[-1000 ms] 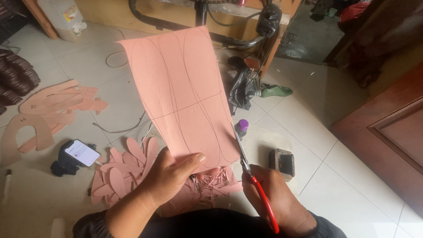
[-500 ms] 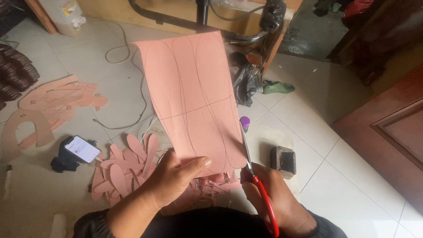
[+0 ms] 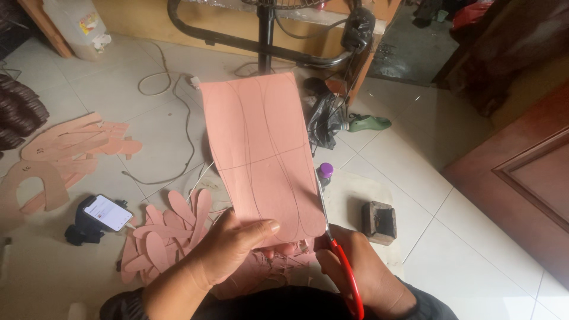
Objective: The person uses red-handled scissors to cut a pink sheet of material along pre-drawn curved lines. They rotate the sheet and trim edges to produce a shoe insole shape, then continue cutting additional shapes from the same sheet.
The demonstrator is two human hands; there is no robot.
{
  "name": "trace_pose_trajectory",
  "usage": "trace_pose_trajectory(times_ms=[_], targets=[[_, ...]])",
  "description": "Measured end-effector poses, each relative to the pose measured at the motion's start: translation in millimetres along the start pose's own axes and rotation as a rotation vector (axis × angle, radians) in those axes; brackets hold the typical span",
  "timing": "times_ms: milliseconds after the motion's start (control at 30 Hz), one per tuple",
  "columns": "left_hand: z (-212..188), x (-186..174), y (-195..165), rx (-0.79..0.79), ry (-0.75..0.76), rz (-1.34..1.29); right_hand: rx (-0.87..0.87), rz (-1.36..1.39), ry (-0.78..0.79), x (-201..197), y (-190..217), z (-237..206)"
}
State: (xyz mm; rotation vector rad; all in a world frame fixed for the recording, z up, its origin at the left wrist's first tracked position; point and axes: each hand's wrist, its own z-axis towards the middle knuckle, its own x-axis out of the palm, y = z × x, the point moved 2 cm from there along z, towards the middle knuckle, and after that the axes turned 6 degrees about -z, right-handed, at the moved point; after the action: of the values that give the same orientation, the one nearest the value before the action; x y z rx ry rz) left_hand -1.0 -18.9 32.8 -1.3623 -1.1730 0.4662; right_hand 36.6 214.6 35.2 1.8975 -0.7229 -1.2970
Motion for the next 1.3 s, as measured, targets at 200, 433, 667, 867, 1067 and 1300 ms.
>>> trace_pose_trajectory(times_ms=[200, 433, 667, 867, 1067, 1300], targets=[[-4.9, 2.6, -0.6, -0.038, 0.018, -0.001, 0.046, -0.011, 0.014, -1.9, 0.4, 1.2], [-2.9, 9.2, 3.7, -0.061, -0.007, -0.062, 0.114, -0.036, 0.010, 1.2, -6.7, 1.8], [-1.7, 4.9, 7.5, -0.039, 0.002, -0.065, 0.195, 0.001, 0.013, 4.2, -14.7, 2.9], [-2.5, 3.8, 9.2, -0.043, -0.028, -0.088, 0.185, -0.081, -0.015, 7.0, -9.0, 4.6], [-6.4, 10.2, 7.1, -0.126, 0.024, -0.084, -0.180, -0.068, -0.062, 0.6, 0.3, 5.3], [-7.5, 13.8, 5.8, -0.080, -0.038, 0.003, 0.188, -0.009, -0.018, 5.9, -13.1, 7.7]])
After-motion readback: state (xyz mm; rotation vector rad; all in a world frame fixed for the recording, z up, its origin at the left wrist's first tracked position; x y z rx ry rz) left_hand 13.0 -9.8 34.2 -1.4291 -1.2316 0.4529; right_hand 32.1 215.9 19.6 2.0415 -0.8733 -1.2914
